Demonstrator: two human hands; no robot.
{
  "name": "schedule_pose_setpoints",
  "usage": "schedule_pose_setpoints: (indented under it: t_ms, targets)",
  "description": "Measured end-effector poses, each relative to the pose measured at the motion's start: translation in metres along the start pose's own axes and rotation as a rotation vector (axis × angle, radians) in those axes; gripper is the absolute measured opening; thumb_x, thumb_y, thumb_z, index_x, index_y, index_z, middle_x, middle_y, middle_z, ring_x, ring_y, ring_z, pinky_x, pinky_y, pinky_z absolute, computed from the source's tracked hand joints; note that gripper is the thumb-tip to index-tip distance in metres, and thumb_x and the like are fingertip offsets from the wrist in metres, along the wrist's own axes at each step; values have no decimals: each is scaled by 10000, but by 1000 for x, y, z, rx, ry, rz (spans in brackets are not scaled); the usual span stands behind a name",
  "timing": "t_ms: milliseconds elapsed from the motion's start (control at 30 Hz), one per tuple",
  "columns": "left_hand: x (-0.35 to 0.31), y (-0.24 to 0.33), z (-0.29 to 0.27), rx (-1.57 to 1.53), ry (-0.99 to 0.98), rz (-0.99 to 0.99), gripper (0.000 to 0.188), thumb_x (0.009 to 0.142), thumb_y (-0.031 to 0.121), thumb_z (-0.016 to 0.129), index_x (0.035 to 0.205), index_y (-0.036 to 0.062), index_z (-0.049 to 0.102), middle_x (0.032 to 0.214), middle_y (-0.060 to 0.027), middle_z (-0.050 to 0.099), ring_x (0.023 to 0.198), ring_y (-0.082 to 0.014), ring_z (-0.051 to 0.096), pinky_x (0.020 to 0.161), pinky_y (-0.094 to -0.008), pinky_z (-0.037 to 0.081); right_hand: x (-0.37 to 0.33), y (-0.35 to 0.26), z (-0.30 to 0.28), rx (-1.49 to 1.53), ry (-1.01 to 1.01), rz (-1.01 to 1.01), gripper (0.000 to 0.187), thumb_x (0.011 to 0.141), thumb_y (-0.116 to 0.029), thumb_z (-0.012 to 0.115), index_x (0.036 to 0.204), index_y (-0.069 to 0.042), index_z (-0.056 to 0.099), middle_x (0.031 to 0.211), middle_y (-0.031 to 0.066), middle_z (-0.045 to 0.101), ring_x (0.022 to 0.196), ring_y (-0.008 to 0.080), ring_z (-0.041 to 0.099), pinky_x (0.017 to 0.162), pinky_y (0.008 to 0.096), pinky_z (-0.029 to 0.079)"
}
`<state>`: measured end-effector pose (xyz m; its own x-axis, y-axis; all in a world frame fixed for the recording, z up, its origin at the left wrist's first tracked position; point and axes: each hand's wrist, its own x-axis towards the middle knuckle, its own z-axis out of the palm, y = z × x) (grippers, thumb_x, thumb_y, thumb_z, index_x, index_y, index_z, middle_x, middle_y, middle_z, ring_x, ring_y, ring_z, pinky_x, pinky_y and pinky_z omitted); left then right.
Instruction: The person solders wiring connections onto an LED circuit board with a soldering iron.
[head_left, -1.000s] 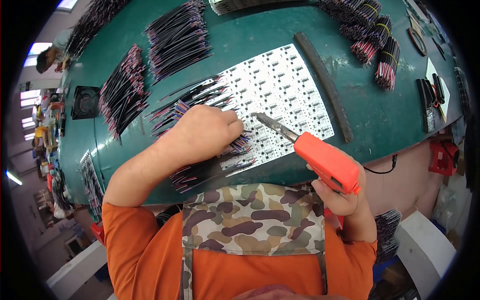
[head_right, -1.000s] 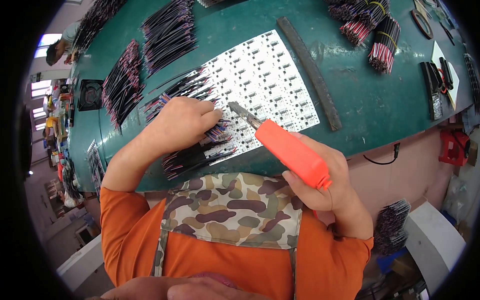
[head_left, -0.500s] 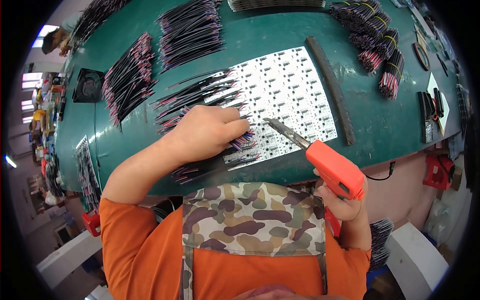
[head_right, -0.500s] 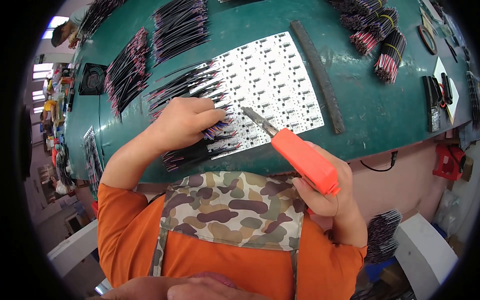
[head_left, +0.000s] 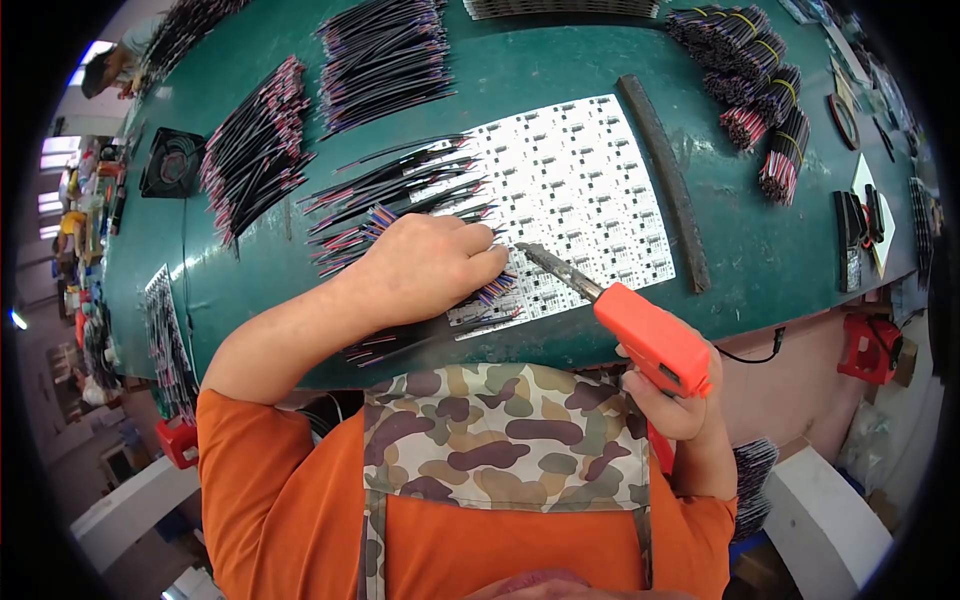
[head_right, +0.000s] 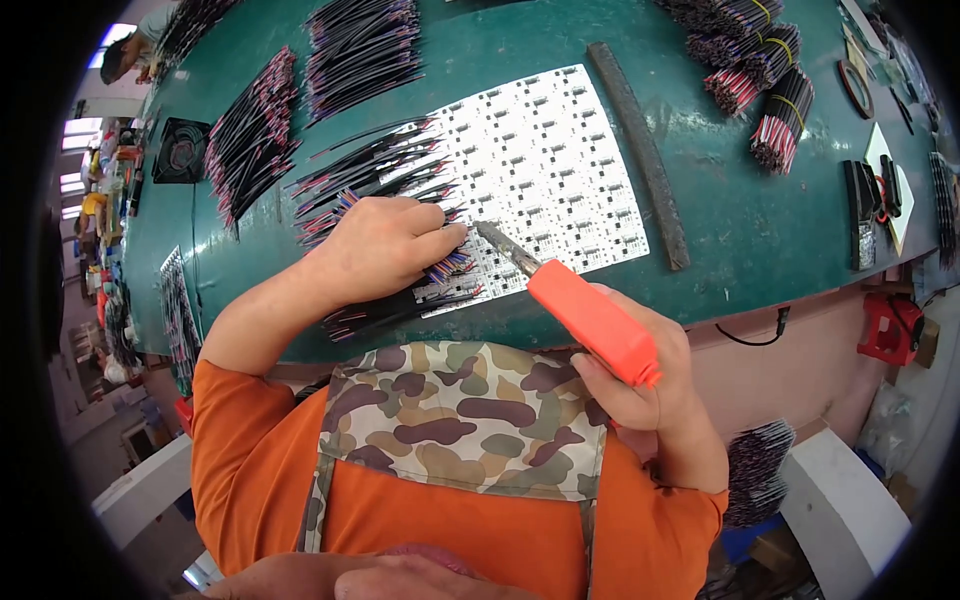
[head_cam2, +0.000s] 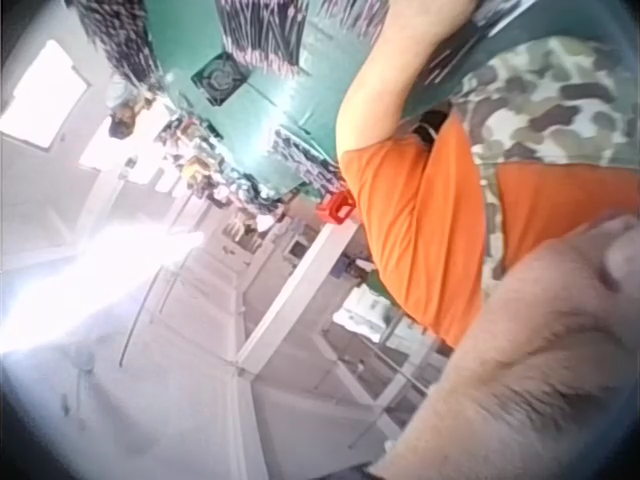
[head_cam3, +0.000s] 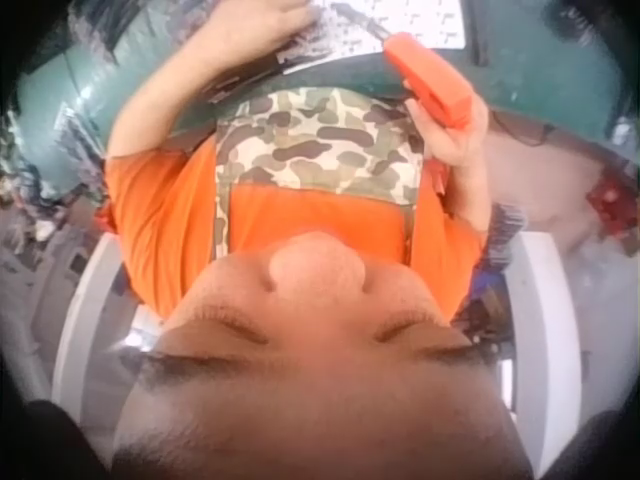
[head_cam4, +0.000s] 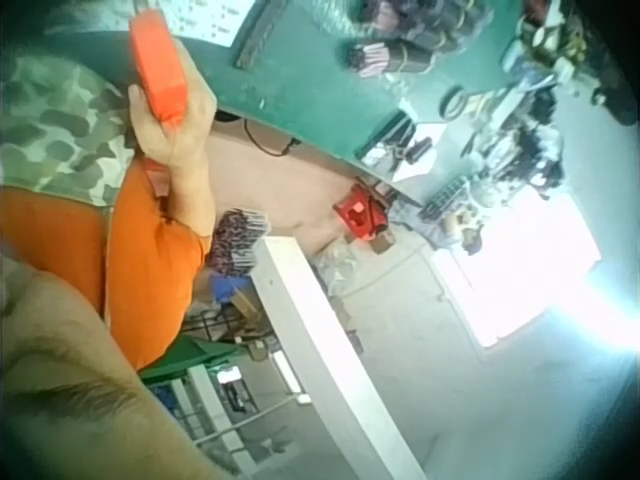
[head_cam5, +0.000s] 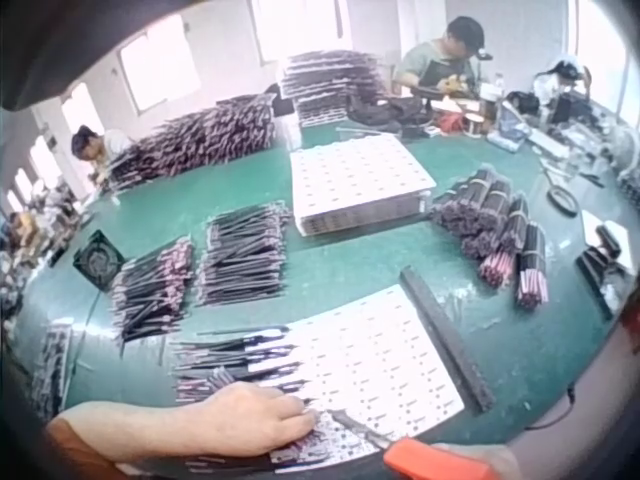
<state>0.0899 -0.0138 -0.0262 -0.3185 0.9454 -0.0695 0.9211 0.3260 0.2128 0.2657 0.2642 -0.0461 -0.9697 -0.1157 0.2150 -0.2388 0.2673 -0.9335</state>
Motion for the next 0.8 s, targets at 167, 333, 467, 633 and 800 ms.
schedule_pose_setpoints:
  t_ms: [167, 333, 467, 633, 800]
  targets:
    - [1, 0, -1, -9, -12, 0, 115, 815, 139, 578, 892, 57, 605, 815, -60, 585, 757, -246, 650, 617, -378, 544, 8, -7, 0, 24, -52, 100, 474, 773, -4, 701, 1227, 88, 598, 1106, 194, 686, 861, 266, 707, 781, 342, 560]
    - [3, -1, -1, -11, -10, 2, 89, 803, 135, 583, 835, 52, 584, 798, -67, 581, 742, -252, 649, 611, -388, 544, 8, -4, -1, -14, -60, 62, 462, 774, -22, 708, 1209, 91, 601, 1082, 191, 693, 856, 282, 709, 777, 353, 562]
    - [4, -1, -4, -10, -31, 2, 89, 801, 138, 588, 826, 53, 580, 798, -69, 584, 749, -255, 653, 608, -394, 545, 9, -3, -2, -109, -68, 11, 467, 776, -31, 714, 1216, 74, 598, 1064, 193, 701, 871, 323, 715, 777, 371, 562]
    - [5, -3, -1, 9, -15, 30, 205, 783, 134, 610, 973, 62, 635, 755, -45, 566, 711, -240, 643, 570, -382, 523, 10, -6, 0, -50, -42, 63, 501, 767, -39, 725, 1240, 56, 590, 1091, 201, 699, 891, 345, 711, 783, 380, 561]
    - [5, -3, -3, 18, -36, 20, 187, 792, 131, 603, 962, 59, 632, 766, -51, 575, 719, -245, 647, 590, -383, 530, 13, -7, -2, -118, -82, 21, 518, 751, -38, 735, 1240, 58, 592, 1109, 207, 697, 904, 338, 711, 790, 373, 560]
